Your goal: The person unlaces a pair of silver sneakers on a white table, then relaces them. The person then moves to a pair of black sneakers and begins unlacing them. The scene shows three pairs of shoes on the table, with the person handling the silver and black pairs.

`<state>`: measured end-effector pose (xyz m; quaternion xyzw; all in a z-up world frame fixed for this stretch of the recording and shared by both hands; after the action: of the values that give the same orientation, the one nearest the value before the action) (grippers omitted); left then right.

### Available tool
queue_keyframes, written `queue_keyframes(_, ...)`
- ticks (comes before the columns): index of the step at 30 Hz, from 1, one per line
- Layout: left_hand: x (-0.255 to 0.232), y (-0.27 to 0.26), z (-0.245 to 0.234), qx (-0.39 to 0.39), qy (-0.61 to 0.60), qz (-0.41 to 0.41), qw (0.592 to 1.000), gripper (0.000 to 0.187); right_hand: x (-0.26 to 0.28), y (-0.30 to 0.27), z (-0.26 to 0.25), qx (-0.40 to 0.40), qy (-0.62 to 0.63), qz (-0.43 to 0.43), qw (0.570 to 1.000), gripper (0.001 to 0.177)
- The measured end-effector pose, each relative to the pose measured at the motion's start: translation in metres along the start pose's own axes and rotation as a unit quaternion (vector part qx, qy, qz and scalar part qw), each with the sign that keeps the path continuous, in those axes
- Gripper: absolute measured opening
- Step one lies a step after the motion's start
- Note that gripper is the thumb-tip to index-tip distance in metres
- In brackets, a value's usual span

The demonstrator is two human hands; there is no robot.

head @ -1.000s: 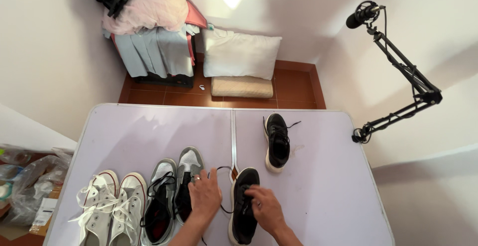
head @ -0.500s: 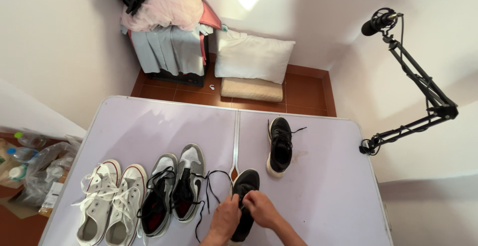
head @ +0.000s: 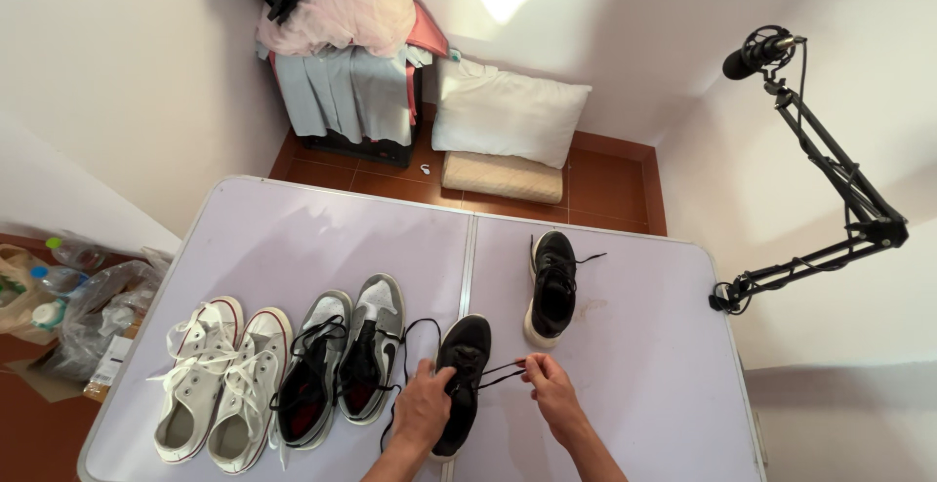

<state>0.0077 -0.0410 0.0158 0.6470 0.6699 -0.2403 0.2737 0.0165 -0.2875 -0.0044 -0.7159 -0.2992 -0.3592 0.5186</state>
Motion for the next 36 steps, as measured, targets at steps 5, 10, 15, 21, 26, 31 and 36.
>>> queue_keyframes(5, -0.012, 0.005, -0.006, -0.004, 0.014, 0.056, 0.998, 0.009, 0.030, -0.012, 0.012, -0.115, -0.149, -0.136, 0.973, 0.025)
queue_keyframes(10, 0.006, 0.018, 0.013, -0.002, -0.056, -0.023, 0.998, 0.014, 0.024, -0.038, 0.053, -0.046, -0.203, -0.216, 0.954, 0.020)
queue_keyframes(15, 0.038, 0.018, 0.034, 0.031, -0.109, -0.155, 0.981, 0.020, 0.010, -0.056, 0.097, 0.031, -0.311, -0.238, 0.920, 0.031)
queue_keyframes(21, -0.002, 0.028, -0.002, -0.005, -0.183, -0.091, 0.979, 0.019, 0.016, -0.066, 0.125, 0.012, -0.421, -0.318, 0.850, 0.031)
queue_keyframes(26, -0.074, 0.046, -0.051, 0.089, -0.337, -0.148, 0.926, 0.019, 0.020, -0.067, 0.129, 0.026, -0.418, -0.315, 0.852, 0.035)
queue_keyframes(31, -0.116, 0.080, -0.091, 0.086, -0.164, -0.036, 0.982, 0.024, 0.018, -0.065, 0.119, 0.042, -0.318, -0.341, 0.884, 0.020)
queue_keyframes(36, -0.101, 0.055, -0.050, 0.227, -0.118, 0.074, 0.964, 0.024, -0.025, -0.034, 0.066, -0.118, -0.079, -0.125, 0.982, 0.016)
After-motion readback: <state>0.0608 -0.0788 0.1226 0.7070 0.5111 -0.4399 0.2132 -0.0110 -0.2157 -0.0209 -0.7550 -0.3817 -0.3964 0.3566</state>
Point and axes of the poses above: each hand's wrist, its own y-axis towards the middle knuckle, its own z-axis out of the palm, x = y × z, the point moved 6 cm from there along y, towards the middle knuckle, and after that the axes turned 10 degrees about -x, right-handed, at the moved point
